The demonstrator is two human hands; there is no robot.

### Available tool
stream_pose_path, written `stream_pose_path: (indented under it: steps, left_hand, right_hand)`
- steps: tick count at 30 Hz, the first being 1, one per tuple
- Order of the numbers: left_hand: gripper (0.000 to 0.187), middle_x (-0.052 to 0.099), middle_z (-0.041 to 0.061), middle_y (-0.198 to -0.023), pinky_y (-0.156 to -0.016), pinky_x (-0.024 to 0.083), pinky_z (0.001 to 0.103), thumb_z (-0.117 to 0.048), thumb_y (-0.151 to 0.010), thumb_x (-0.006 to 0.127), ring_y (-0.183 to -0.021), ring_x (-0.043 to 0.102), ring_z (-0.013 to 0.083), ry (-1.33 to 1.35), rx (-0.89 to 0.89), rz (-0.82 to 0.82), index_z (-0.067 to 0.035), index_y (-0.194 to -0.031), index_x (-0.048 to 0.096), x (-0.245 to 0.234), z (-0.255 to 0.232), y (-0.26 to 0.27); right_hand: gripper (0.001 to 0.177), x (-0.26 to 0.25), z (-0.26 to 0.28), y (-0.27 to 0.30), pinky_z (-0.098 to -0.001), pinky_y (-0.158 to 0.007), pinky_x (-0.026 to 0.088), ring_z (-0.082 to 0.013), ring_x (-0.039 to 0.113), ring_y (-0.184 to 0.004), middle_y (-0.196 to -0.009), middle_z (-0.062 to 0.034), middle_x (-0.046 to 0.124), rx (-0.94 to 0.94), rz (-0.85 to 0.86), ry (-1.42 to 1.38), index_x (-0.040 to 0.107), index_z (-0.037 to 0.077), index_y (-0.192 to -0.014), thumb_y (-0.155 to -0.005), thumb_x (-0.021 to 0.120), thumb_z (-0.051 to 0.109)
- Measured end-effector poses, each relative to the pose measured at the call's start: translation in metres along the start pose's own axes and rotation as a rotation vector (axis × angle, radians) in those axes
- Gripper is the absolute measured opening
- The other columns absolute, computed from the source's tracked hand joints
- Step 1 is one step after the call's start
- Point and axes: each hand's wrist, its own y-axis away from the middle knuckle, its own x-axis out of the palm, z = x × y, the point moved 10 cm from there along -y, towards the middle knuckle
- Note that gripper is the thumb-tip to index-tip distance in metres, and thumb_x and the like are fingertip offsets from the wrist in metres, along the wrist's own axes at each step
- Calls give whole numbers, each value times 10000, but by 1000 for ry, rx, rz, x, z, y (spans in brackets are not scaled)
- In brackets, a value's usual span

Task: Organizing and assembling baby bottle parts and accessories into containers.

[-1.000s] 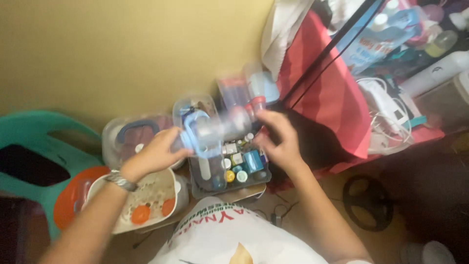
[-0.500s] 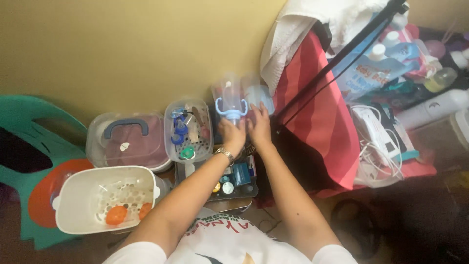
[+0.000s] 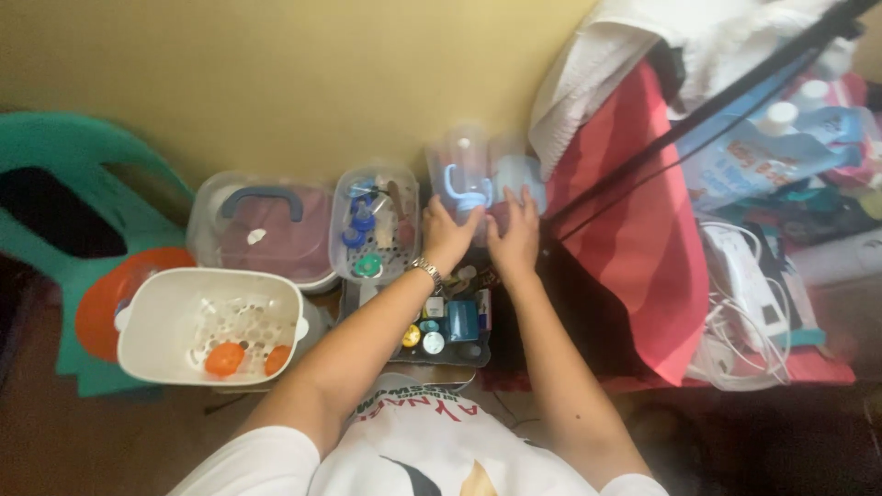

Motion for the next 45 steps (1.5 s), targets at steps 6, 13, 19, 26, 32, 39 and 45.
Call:
stream_pose_path:
  steps: [6, 13, 19, 26, 32, 39, 45]
  left_hand:
    - [975, 575, 303, -1345, -1117, 423, 521, -635, -826, 699, -1286, 547, 450, -87, -66, 60, 58, -1453, 419, -21, 0, 9]
    - [898, 471, 352, -1423, -1110, 377, 537, -502, -923, 728, -1320, 467, 487, -75, 270, -24, 106, -1477, 365, -150, 10, 56]
    - [353, 683, 149, -1135, -894, 556, 409, -20, -895, 606, -1050, 681, 307, 42, -50, -48, -70, -1243, 579, -316, 149, 57]
    - [369, 677, 129, -1230, -962, 514, 470, -84, -849, 630, -1122, 639, 345, -788, -20, 746, -158, -1206, 692, -278, 310, 72]
    - [328, 635, 106, -1319, -1007, 478, 459, -289, -997, 552, -1249, 583, 296, -1087, -13, 810, -163, -1273, 676, -248, 328, 67]
    - [717, 710, 176, -1125, -936, 540, 433, -563, -747, 786, -1060, 710, 342, -380, -37, 1055, -42, -1226, 669, -342, 174, 66]
    - [771, 639, 289, -1153, -882, 511, 443, -408, -781, 838, -1051, 644, 433, 143, 402, 702, 90, -1300, 560, -368, 52, 76]
  right_hand:
    - [506, -5, 1, 6, -557, -1308, 207, -455, 348, -1521, -1601, -242, 420, -114, -102, 52, 514, 56, -1520, -1030, 573, 170]
    - [578, -10, 100, 55, -610, -1208, 149, -540, 222, -1504, -1624, -332, 334, -160, -142, -17, 469, 2, -1554, -1011, 645, 94]
    - [596, 53, 215, 124, -523, -1217, 323, -442, 424, -1453, -1549, -229, 464, -437, 172, -344, 529, 50, -1450, -870, 632, -45]
    - [537, 127, 263, 169, -369, -1011, 523, -351, 568, -1310, -1440, -176, 558, -304, 484, -530, 552, 77, -1408, -896, 582, -84]
    - [506, 144, 275, 181, -285, -858, 571, -235, 642, -1130, -1339, -148, 593, -117, 530, -517, 566, 73, -1400, -914, 583, -66]
    - [470, 174, 245, 210, -337, -997, 529, -175, 666, -1157, -1292, -113, 677, 272, 558, -805, 502, 32, -1466, -1037, 633, 172]
    - [643, 182, 301, 225, -413, -949, 554, -226, 676, -1109, -1312, -90, 607, 793, 720, -1503, 434, 77, -1479, -930, 684, 300]
